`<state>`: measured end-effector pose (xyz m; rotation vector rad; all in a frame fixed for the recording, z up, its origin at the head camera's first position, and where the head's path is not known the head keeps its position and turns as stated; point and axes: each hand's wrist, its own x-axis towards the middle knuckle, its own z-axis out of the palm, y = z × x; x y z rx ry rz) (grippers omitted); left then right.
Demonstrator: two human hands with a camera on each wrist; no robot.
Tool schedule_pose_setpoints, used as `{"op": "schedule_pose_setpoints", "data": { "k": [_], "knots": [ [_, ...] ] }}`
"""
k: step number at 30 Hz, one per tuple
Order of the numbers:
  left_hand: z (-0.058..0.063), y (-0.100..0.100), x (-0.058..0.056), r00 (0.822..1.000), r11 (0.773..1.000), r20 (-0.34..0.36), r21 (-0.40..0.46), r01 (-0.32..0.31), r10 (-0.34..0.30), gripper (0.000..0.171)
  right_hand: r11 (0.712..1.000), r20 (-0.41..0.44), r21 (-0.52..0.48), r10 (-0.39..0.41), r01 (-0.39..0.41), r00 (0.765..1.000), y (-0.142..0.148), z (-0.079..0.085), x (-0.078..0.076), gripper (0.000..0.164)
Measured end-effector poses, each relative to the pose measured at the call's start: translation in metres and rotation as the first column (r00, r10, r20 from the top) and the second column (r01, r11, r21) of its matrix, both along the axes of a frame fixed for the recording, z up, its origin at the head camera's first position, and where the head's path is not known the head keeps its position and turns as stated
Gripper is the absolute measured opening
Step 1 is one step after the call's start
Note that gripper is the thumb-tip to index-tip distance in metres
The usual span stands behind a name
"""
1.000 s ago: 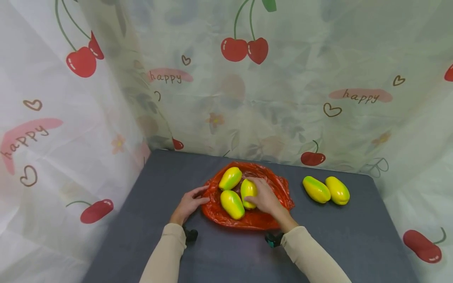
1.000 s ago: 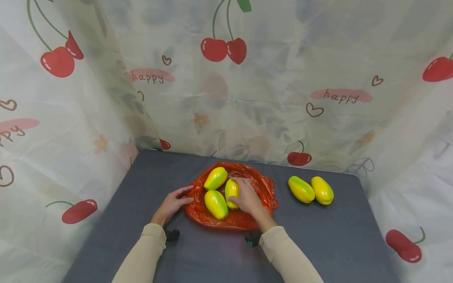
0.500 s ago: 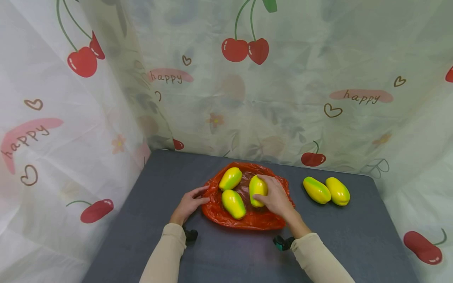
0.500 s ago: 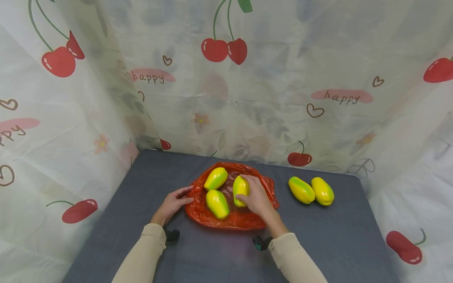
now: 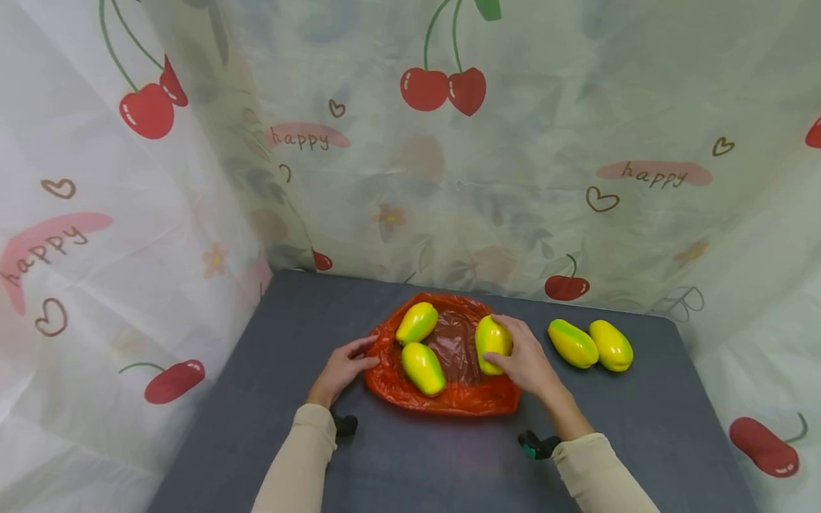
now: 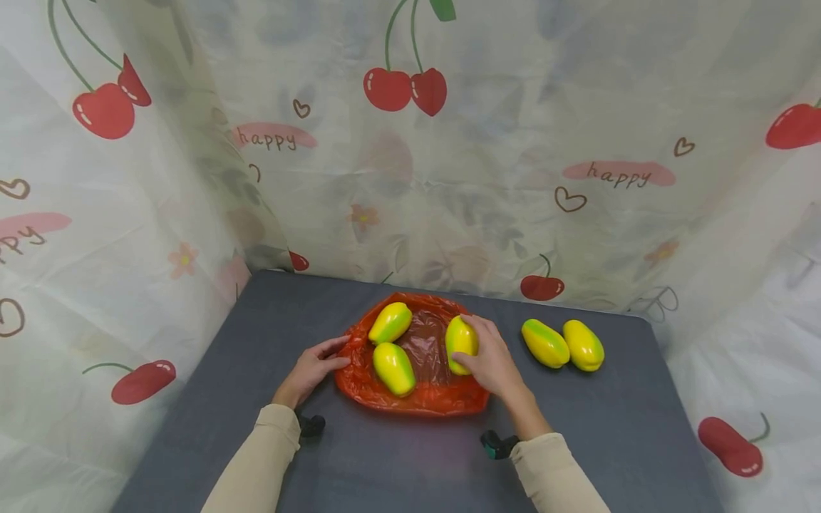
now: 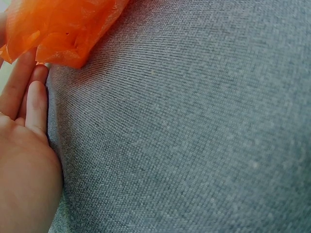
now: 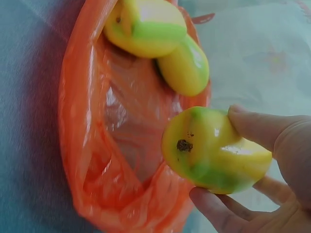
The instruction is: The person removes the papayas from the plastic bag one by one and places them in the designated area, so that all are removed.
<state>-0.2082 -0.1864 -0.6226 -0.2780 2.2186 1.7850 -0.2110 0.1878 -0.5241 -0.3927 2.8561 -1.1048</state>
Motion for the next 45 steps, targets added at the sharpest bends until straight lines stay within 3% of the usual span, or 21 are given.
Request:
{"op": "schedule_pose_setpoints", "data": {
  "k": [10,19,36,45],
  "knots": [
    [0.002,0.001,0.002,1.000,1.000,0.008,-0.014,-0.006,0.006,0.053,0.999,-0.017,-0.028,-0.020,0.019,1.000,0.028,-0.007,0.001,0.080],
    [0.003,-0.002,0.002,1.000,1.000,0.007,-0.011,-0.004,0.004,0.053,0.998,0.049,-0.029,-0.053,0.054,0.997,0.048,-0.013,0.007,0.084],
    [0.001,0.002,-0.001,1.000,1.000,0.015,-0.012,-0.007,0.007,0.055,0.988,0.025,0.070,-0.140,0.138,0.990,0.089,-0.024,0.028,0.083],
    [-0.002,0.001,-0.002,1.000,1.000,0.007,-0.014,-0.006,0.006,0.054,0.984,-0.008,0.113,-0.139,0.139,0.990,0.102,-0.033,0.034,0.079]
  ]
}}
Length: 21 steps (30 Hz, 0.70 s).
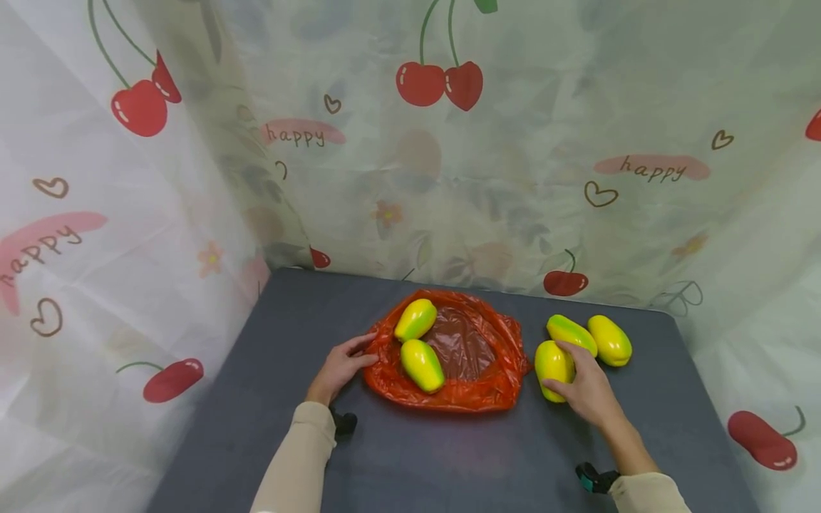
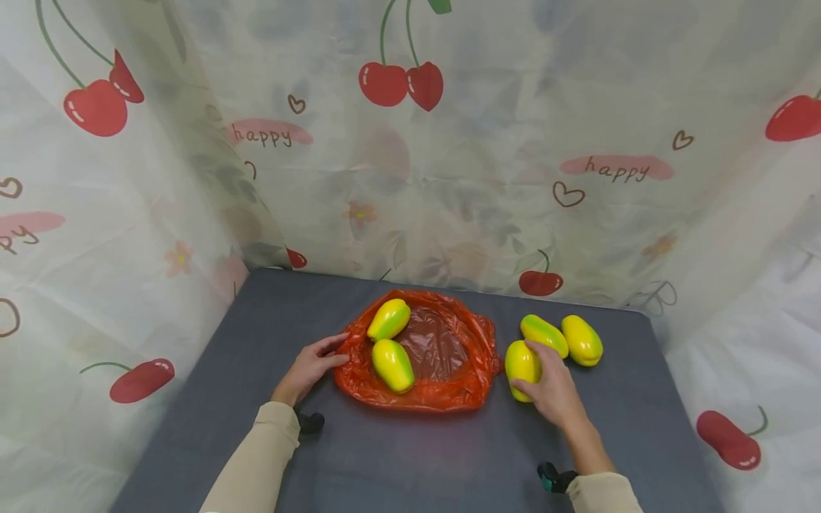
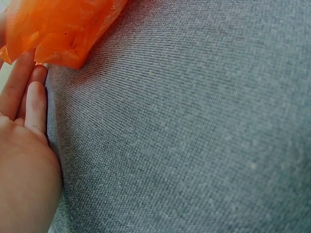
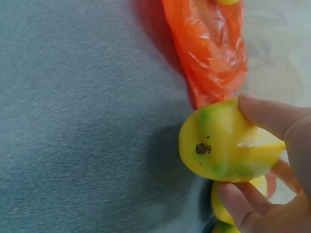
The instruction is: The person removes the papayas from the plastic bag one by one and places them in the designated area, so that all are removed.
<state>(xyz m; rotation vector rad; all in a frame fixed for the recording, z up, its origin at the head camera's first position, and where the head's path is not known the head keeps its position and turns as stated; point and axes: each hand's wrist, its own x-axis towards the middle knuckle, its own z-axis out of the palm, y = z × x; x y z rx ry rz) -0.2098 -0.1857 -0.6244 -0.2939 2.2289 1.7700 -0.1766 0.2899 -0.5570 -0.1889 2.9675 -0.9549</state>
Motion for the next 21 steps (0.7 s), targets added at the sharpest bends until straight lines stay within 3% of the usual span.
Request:
{"op": "schedule_pose_setpoints", "data": {
  "k": [21],
  "knots": [
    [0.006,0.001,0.002,1.000,1.000,0.010,-0.028,-0.004,0.004,0.053,0.999,-0.003,0.042,0.008,-0.008,1.000,0.004,-0.014,0.005,0.082]
  ]
}}
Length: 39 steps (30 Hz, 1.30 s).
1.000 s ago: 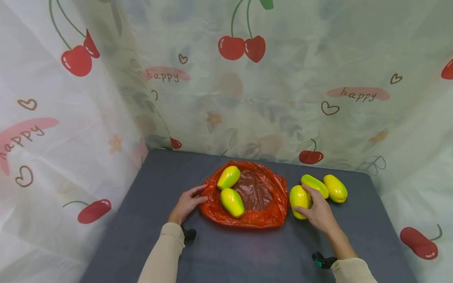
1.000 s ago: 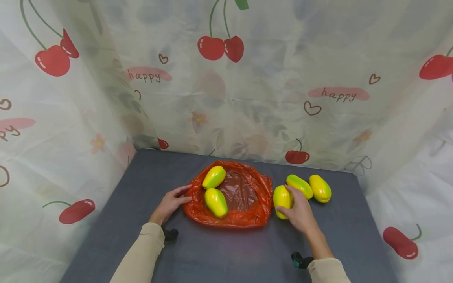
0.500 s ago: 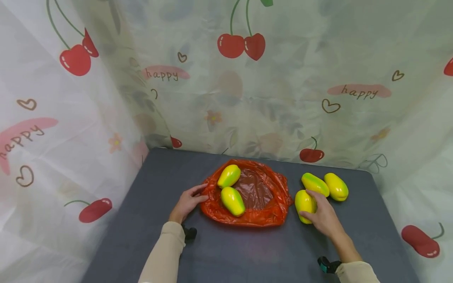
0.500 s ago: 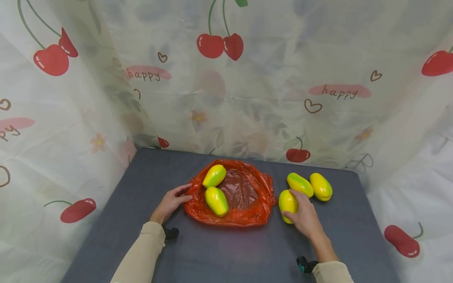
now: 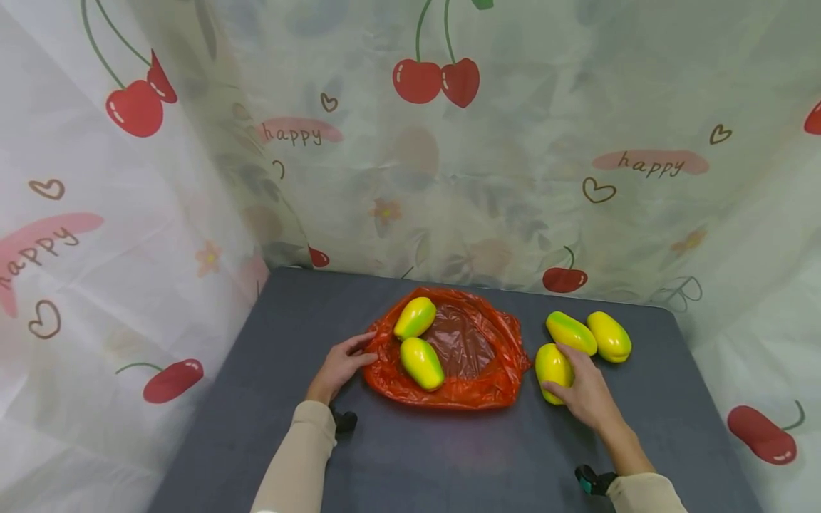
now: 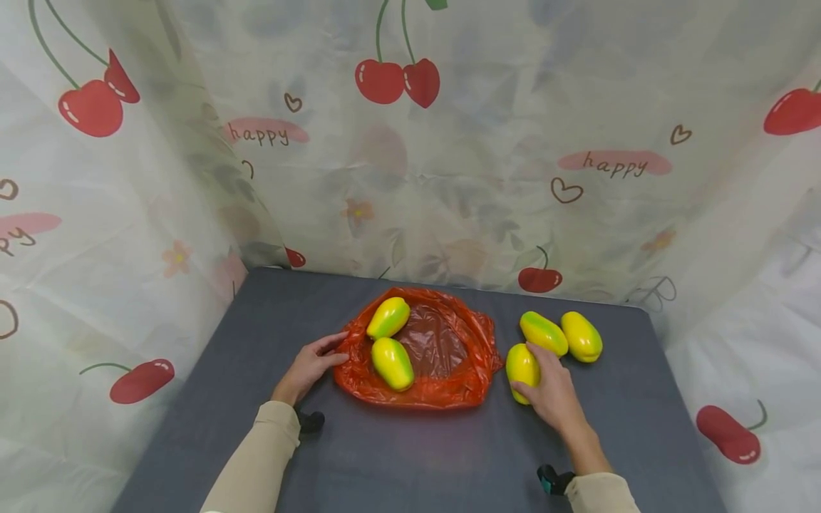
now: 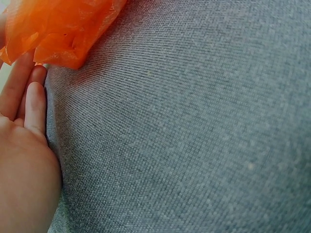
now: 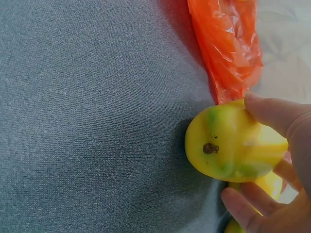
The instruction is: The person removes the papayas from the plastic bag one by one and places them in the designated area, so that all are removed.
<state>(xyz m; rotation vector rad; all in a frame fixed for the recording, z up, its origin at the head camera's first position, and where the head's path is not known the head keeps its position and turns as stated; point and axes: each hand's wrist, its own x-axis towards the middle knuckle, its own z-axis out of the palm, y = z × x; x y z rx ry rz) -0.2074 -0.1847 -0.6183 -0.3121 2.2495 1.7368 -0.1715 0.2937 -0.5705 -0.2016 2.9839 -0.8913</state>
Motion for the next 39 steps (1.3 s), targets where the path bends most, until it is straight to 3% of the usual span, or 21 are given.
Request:
{"op": "schedule_pose_setpoints", "data": {
  "k": [13,23,29,39],
  "knots": [
    [-0.003,0.001,-0.001,1.000,1.000,0.002,-0.009,-0.001,0.001,0.053,0.998,0.006,0.046,-0.034,0.034,0.999,-0.003,0.003,0.004,0.084],
    [-0.003,0.000,-0.001,1.000,1.000,-0.002,-0.009,0.004,-0.004,0.053,0.994,-0.041,0.089,-0.060,0.063,0.997,-0.004,0.010,0.005,0.081],
    [-0.003,0.000,-0.001,1.000,1.000,-0.009,-0.007,0.009,-0.009,0.053,0.979,-0.067,0.173,-0.101,0.111,0.993,-0.011,0.015,0.004,0.080],
    [-0.003,0.000,-0.001,1.000,1.000,-0.009,-0.006,0.012,-0.012,0.054,0.965,0.004,0.229,-0.132,0.128,0.991,-0.020,0.023,0.000,0.095]
  ]
}}
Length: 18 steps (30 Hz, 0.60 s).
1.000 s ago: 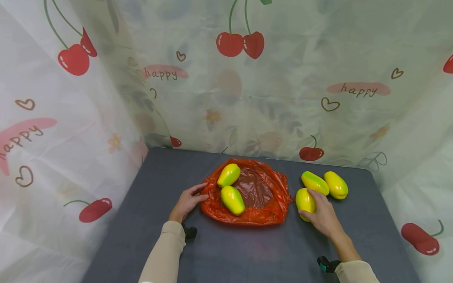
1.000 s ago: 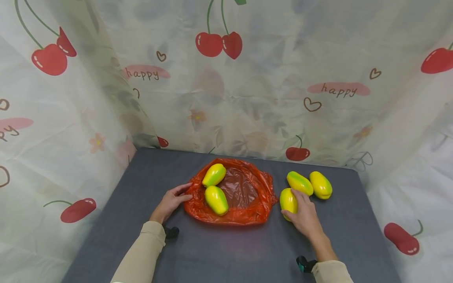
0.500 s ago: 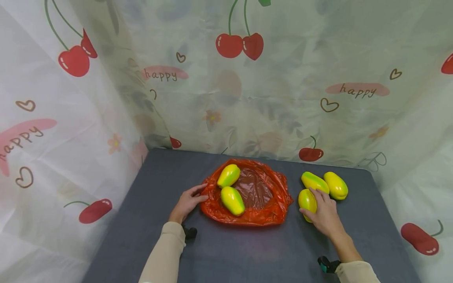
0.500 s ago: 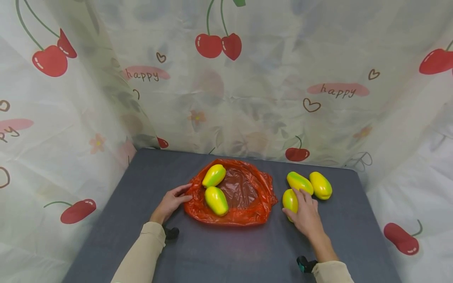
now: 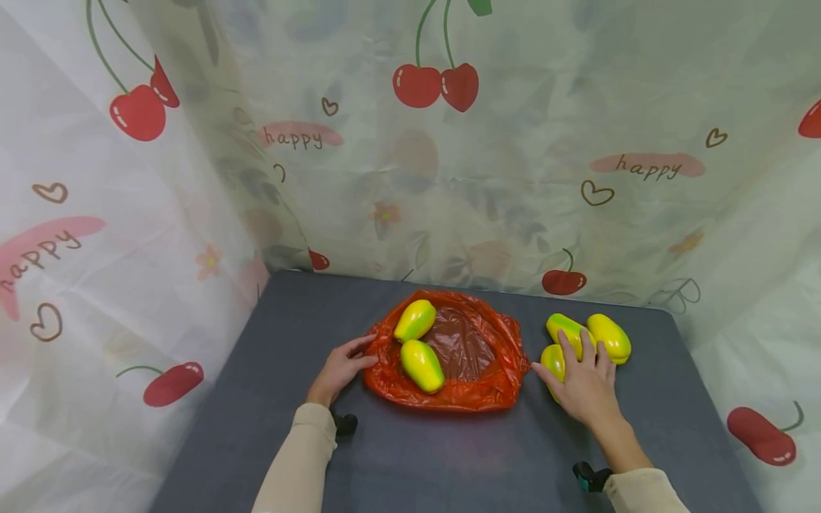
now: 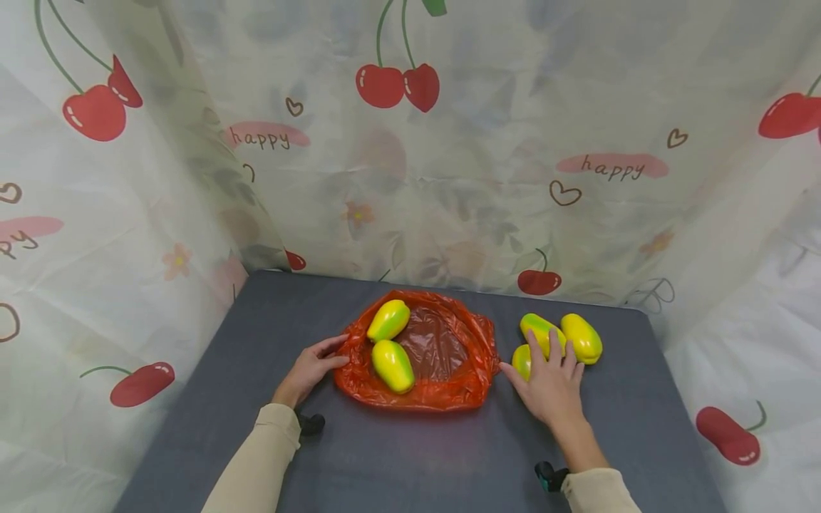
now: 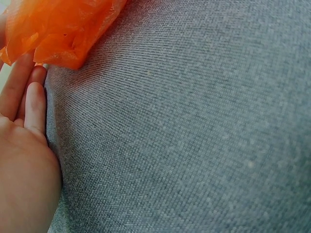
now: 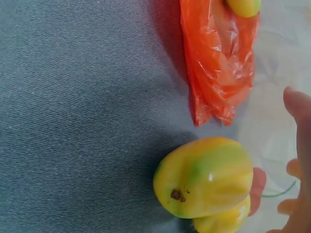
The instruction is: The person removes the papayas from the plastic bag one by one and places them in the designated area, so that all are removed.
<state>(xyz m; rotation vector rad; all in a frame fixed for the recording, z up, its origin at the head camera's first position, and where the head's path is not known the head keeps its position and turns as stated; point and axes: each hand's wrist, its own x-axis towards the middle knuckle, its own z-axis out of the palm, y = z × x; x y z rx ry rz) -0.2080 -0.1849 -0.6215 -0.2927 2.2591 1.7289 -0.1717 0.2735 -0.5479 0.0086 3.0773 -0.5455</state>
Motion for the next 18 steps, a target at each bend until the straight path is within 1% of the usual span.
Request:
{"op": "schedule_pose_setpoints", "data": {
  "k": [5,9,12,18],
  "knots": [
    [0.001,0.000,0.000,1.000,1.000,0.000,-0.001,-0.004,0.004,0.054,0.999,0.040,0.029,0.016,-0.017,0.999,-0.002,0.000,-0.005,0.104],
    [0.001,0.000,-0.001,1.000,1.000,-0.002,0.004,-0.001,0.001,0.054,0.998,0.055,0.043,0.039,-0.041,0.998,-0.006,0.000,-0.007,0.105],
    [0.000,0.000,-0.001,1.000,1.000,0.001,0.003,0.002,-0.002,0.054,0.997,0.053,0.050,0.053,-0.056,0.997,-0.011,0.002,-0.008,0.106],
    [-0.001,0.000,-0.001,1.000,1.000,0.008,0.004,-0.003,0.003,0.054,0.995,0.023,0.063,0.074,-0.075,0.997,-0.022,0.004,-0.011,0.108]
  ]
}}
